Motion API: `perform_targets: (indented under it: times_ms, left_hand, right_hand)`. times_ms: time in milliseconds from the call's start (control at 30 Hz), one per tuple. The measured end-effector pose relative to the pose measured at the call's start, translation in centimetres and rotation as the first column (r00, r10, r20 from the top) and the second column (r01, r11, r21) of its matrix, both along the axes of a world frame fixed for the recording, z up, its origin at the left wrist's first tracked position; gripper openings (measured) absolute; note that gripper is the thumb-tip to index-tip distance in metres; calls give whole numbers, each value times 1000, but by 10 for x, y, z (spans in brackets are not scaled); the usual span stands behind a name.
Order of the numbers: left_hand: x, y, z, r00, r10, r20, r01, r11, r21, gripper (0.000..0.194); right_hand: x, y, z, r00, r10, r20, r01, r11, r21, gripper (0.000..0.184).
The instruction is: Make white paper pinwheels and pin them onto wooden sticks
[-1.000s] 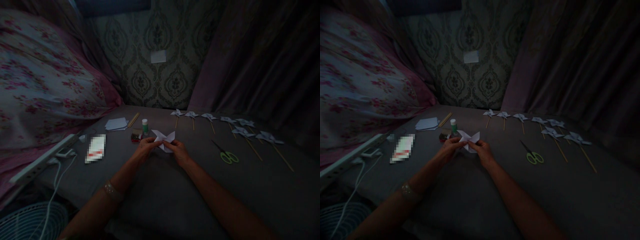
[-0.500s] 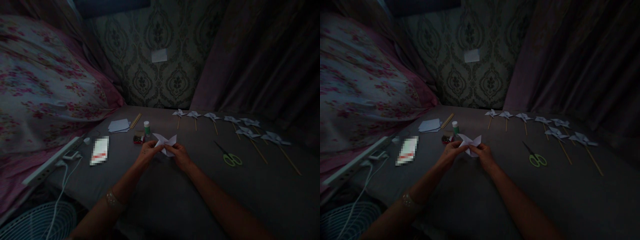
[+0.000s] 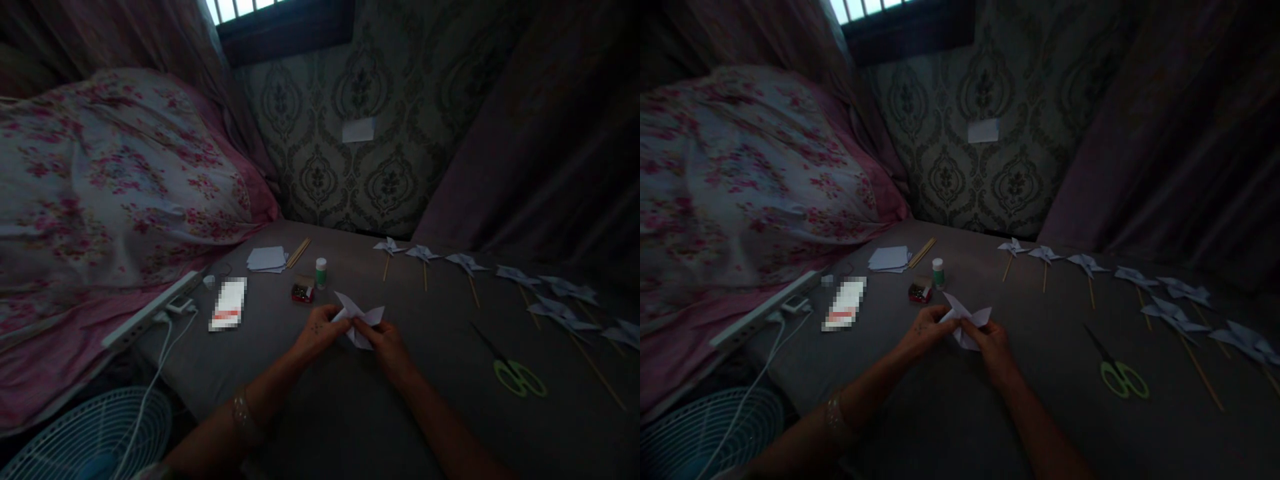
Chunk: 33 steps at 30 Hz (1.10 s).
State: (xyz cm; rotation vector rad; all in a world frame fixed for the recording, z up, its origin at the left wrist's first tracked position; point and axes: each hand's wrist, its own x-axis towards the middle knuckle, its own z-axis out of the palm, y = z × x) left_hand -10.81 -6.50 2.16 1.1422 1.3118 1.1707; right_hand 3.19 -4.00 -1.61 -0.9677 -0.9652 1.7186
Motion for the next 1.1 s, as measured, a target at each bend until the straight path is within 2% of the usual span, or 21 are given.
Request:
perform_targets:
  times_ms: [133,200,300,400,433,567,667,733,833,1100]
  left_hand:
    - [-24,1,12,990,-139,-29,139,990,-9,22]
    - [-48,6,24,993,-101,-61,103,994,31,23]
    - [-94,23,45,989,122,-79,-110,984,142,24]
    - [-136,48,56,921,352,-169,-309,922,235,23]
    - [-147,58,56,903,384,-194,-337,912,235,22]
    - [-171,96,41,850,338,-405,-275,939,207,21]
    - [-175,122,27,704,290,-649,-204,957,206,20]
    - [-176,136,21,622,264,-738,-185,964,190,19]
    - [-174,151,17,536,205,-819,-174,976,130,18]
    - [-160,175,5,216,35,-976,-131,991,7,31]
  right_hand:
    - [-1,1,-1,998,-23,-62,20,998,-62,32]
    - [1,2,2,995,-54,-78,44,992,-121,32]
    - [3,3,7,992,-95,-84,77,977,-199,32]
    - [3,3,10,989,-107,-104,81,970,-227,36]
    - [2,3,10,989,-103,-107,76,969,-234,37]
    - [2,4,7,992,-66,-106,39,969,-243,35]
    - [2,7,5,991,-75,-110,47,970,-240,35]
    - [3,8,4,989,-97,-114,67,967,-245,35]
    - [4,9,4,988,-87,-124,52,964,-261,35]
    - [5,8,9,978,-74,-197,7,947,-322,37]
